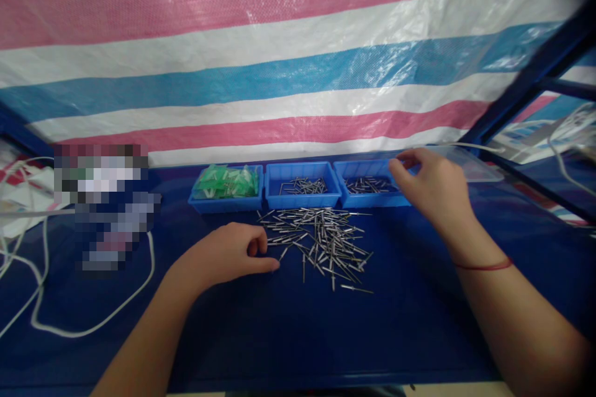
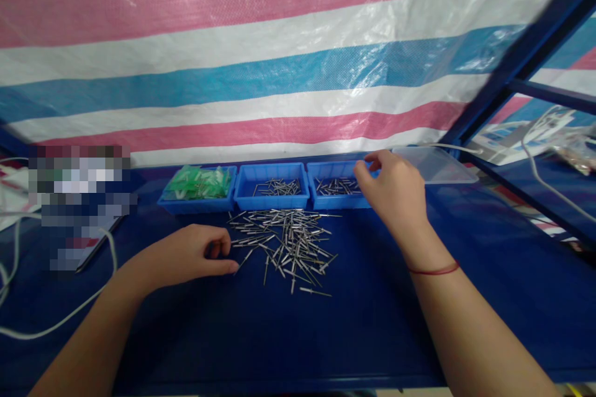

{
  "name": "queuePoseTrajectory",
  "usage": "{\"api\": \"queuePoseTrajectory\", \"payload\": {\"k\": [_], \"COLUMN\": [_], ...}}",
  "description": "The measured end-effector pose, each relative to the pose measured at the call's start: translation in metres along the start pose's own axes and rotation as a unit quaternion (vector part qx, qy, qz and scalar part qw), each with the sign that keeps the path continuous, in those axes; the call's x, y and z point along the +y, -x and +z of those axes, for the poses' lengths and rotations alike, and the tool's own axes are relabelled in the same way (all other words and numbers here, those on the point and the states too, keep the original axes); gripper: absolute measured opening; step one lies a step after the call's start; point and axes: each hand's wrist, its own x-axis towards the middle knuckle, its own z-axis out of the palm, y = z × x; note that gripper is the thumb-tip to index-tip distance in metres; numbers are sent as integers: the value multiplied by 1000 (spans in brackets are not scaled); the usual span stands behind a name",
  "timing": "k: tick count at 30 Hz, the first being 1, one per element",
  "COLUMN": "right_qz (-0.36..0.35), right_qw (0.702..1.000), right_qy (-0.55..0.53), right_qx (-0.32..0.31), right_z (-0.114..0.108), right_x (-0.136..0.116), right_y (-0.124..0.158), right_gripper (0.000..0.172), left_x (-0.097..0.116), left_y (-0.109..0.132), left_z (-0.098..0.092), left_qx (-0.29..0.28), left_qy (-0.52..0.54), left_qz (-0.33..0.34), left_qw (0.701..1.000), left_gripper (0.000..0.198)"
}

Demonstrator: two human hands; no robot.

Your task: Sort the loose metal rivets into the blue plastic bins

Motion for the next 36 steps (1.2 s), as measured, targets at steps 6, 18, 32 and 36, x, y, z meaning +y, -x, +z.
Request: {"api": "queuePoseTrajectory", "payload": {"k": [6,18,32,36], "right_qz": [-69,-216,-50,3], "right_qw": [995,907,809,781], "right_qy": [-62,-269,-488,-526], "right_qx": [-25,-242,-324,-337], "right_z": [0,2,5,2], "right_x": [-25,-75,-94,-100], "right_y": [14,54,74,75], "right_gripper": [18,15,22,21], "left_x": [6,10,24,27], "left_y": [-4,-10,-15,-16], "left_z": [17,16,31,34], "left_qx": [0,65,273,302], "left_qy": [-32,-30,53,152], "left_qz": [14,96,152,135], "left_qw": [999,993,949,931], "left_gripper": [20,17,19,17]}}
